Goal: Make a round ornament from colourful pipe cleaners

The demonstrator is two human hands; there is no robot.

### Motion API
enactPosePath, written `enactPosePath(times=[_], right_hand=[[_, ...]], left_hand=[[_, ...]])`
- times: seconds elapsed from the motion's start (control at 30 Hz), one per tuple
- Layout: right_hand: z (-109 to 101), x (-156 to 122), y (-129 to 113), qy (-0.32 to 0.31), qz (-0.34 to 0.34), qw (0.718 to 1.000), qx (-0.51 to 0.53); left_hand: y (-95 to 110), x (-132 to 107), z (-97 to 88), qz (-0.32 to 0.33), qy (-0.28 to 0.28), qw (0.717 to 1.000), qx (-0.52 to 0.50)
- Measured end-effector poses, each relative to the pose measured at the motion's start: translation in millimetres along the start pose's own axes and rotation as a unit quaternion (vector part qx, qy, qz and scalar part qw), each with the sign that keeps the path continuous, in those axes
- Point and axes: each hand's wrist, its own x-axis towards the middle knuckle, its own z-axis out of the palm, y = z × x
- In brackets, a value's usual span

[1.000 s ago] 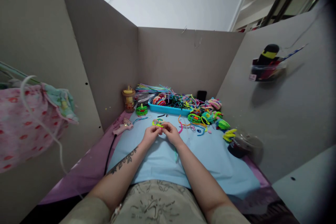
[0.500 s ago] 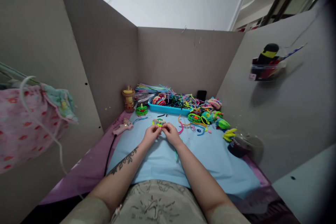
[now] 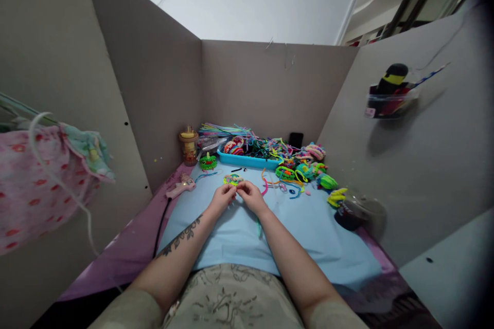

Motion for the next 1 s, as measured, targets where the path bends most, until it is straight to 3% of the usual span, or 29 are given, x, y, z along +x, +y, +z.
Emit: enactPosePath(times=[0.17,0.37,0.5,0.63,0.83,1.0], right_hand=[[1,2,3,-0.011,0.030,0.997,0.063],[-1,4,7,-0.022,0.078,0.986,0.149],[-3,3,5,-0.028,0.088,0.983,0.158],[-3,3,4,-0.009,0.081,0.988,0.132],[-1,3,7,0.010,0.059,0.994,0.093],[0,1,5,0.045,0.020,0.999,0.016]], left_hand=[[1,0,0.7,-0.012,-0.033,0.998,-0.052],[7,-2,-0.5,-0.105,-0.079,0.979,-0.156],[7,-2,-2.3,-0.134,-0.112,0.965,-0.198],[3,-1,-0.2,-0.105,-0.082,0.975,-0.178],[-5,3,-0.5,0.007,0.011,1.000,-0.028],[-2,1,-0.8,0.015,0.034,0.999,0.022]])
